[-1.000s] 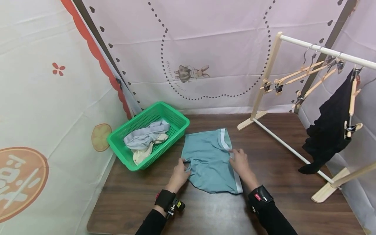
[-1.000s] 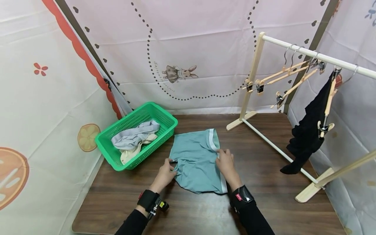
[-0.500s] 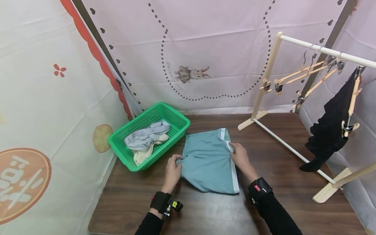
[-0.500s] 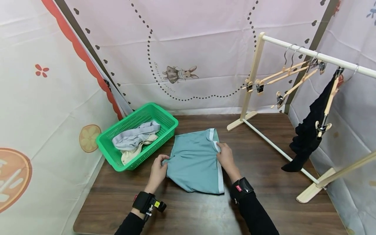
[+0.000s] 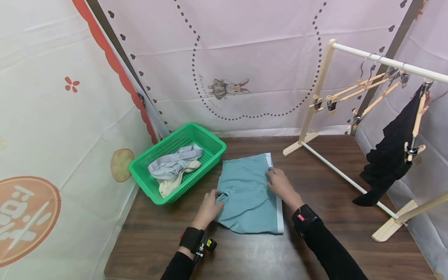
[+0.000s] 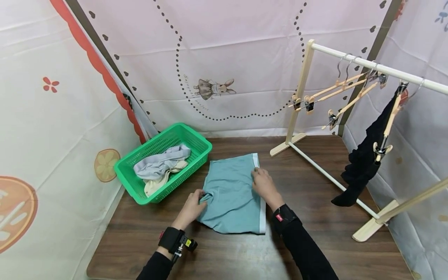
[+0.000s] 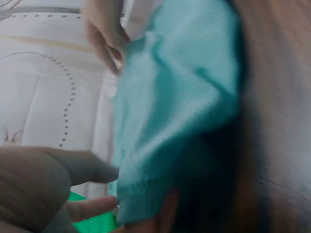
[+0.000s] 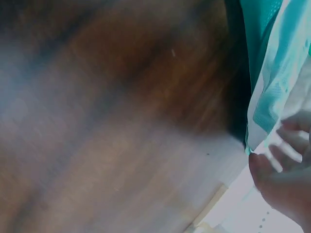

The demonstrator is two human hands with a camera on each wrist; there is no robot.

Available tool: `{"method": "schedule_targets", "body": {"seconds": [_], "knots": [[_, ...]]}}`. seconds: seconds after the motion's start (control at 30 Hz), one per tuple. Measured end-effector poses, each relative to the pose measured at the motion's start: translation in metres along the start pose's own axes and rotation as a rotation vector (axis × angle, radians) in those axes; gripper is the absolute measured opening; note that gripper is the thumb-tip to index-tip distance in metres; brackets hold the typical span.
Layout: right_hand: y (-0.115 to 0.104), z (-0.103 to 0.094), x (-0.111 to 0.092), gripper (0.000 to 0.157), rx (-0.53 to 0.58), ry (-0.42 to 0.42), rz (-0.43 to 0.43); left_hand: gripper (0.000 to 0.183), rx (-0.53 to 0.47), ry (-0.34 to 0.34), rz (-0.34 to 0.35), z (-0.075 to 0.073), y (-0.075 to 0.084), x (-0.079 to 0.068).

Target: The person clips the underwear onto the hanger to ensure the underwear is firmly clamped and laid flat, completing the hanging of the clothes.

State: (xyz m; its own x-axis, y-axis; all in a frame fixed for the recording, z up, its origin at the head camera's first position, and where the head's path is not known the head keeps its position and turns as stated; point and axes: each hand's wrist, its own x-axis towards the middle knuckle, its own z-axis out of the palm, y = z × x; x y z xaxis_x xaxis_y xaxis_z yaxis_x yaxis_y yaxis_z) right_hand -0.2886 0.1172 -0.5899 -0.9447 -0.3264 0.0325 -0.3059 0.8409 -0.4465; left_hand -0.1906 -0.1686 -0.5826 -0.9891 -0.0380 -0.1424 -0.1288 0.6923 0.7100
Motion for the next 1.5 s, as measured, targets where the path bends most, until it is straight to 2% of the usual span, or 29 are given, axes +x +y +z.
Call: {"method": "schedule_targets", "body": {"seconds": [0.13, 0.2, 0.27, 0.37, 0.5, 0.57, 0.63, 0.77, 0.9, 0.97, 1.07, 1.13, 1.23, 1.27, 1.33, 1.43, 1.5], "knots": [[-0.004, 0.007, 0.014, 0.053, -0.081, -0.162, -0.070, 0.052, -0.062, -0.127, -0.037, -0.015, 0.004, -0.001], [-0.004, 0.009, 0.022, 0.057, -0.103, -0.195, -0.083, 0.053, -0.092, -0.180, -0.042, -0.025, 0.004, -0.002], [-0.005, 0.011, 0.030, 0.059, -0.115, -0.193, -0.087, 0.051, -0.114, -0.224, -0.042, -0.033, 0.002, -0.004], [-0.004, 0.010, 0.041, 0.060, -0.100, -0.193, -0.078, 0.045, -0.121, -0.249, -0.032, -0.041, -0.001, -0.005], [-0.004, 0.009, 0.045, 0.061, -0.069, -0.204, -0.053, 0.041, -0.093, -0.237, -0.050, -0.040, -0.006, -0.007], [-0.003, 0.009, 0.039, 0.063, -0.064, -0.190, -0.040, 0.043, -0.081, -0.231, -0.031, -0.036, -0.006, -0.006], [-0.005, 0.009, 0.028, 0.066, -0.061, -0.177, -0.018, 0.047, -0.086, -0.226, 0.018, -0.031, -0.007, -0.006], [-0.017, 0.007, -0.002, 0.072, -0.021, -0.175, 0.016, 0.053, -0.137, -0.227, 0.160, -0.024, -0.009, -0.006], [-0.028, 0.004, -0.029, 0.069, -0.002, -0.214, -0.008, 0.041, -0.175, -0.205, 0.254, -0.017, -0.008, -0.007], [-0.029, 0.004, -0.037, 0.067, -0.009, -0.245, -0.016, 0.035, -0.170, -0.189, 0.273, -0.015, -0.007, -0.007], [-0.027, 0.007, -0.041, 0.066, -0.017, -0.266, -0.017, 0.033, -0.171, -0.219, 0.238, -0.016, -0.006, -0.008], [-0.023, 0.011, -0.038, 0.066, -0.029, -0.264, -0.021, 0.034, -0.198, -0.281, 0.190, -0.020, -0.007, -0.011], [-0.019, 0.014, -0.033, 0.066, -0.030, -0.257, -0.020, 0.040, -0.298, -0.394, 0.078, -0.026, -0.010, -0.014], [-0.018, 0.014, -0.031, 0.066, -0.029, -0.256, -0.017, 0.042, -0.290, -0.397, 0.057, -0.027, -0.009, -0.013], [-0.018, 0.014, -0.031, 0.066, -0.034, -0.252, -0.007, 0.044, -0.202, -0.344, 0.057, -0.027, -0.004, -0.008], [-0.022, 0.013, -0.034, 0.067, -0.046, -0.224, -0.005, 0.044, 0.055, -0.211, 0.106, -0.021, 0.010, 0.005], [-0.027, 0.012, -0.036, 0.069, -0.061, -0.206, -0.024, 0.048, 0.193, -0.169, 0.141, -0.016, 0.020, 0.017]]}}
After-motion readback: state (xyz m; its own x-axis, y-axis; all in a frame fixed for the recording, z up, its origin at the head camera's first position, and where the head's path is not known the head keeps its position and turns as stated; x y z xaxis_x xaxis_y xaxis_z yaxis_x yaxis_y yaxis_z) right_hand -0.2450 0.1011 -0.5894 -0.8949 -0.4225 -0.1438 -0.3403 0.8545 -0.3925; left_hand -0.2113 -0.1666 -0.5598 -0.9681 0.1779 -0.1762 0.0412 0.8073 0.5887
